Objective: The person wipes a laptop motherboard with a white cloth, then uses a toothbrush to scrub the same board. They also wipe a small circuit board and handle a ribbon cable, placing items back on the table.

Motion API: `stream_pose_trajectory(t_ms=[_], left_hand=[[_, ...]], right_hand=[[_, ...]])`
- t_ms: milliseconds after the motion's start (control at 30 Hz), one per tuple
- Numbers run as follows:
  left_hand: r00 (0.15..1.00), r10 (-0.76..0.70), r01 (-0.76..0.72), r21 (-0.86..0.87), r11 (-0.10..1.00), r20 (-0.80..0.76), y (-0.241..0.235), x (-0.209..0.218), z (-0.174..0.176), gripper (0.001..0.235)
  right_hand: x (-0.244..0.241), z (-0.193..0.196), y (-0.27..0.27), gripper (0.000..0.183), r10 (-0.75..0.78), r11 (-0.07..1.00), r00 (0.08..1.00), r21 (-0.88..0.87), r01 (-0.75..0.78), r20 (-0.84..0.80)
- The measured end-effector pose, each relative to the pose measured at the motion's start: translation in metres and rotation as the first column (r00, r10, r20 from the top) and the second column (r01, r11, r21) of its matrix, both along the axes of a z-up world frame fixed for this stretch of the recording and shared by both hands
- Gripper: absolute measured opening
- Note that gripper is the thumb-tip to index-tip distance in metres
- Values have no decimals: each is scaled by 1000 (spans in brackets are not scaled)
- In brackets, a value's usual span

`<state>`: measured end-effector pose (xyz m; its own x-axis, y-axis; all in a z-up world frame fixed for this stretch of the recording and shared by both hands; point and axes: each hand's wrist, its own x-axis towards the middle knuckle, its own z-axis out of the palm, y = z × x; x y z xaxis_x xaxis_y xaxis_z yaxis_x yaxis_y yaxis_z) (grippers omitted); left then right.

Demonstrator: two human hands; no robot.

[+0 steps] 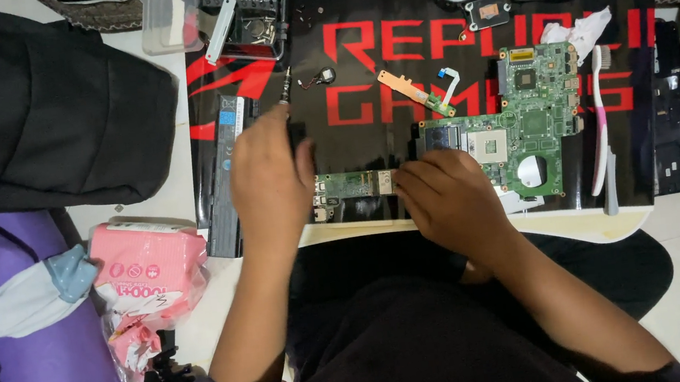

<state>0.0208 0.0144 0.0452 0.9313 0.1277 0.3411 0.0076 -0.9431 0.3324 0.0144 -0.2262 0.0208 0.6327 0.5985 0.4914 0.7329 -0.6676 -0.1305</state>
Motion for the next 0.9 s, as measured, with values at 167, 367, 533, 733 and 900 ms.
stream_pose_trajectory(t_ms=[167,367,533,733,900], left_hand=[[896,-442,423,-378,823,41,-35,-20,-5,47],[859,-511,472,-449,758,40,-47,-22,-19,43],[871,-484,455,-503,735,81,-45,-22,-24,44],[879,-470,440,-522,731,83,-46,-21,-29,44],[880,-452,460,-494,738,146,-47,-23,-33,39]], right_hand=[[0,8,2,15,12,998,999,57,-10,-44],[-3,0,-5,18,0,997,997,83,7,-80],[-5,0,-8,17,-12,987,994,159,29,-109],[-5,-9,-31,19,-113,971,984,194,138,-136],[0,3,-43,17,-152,962,978,206,180,-146]])
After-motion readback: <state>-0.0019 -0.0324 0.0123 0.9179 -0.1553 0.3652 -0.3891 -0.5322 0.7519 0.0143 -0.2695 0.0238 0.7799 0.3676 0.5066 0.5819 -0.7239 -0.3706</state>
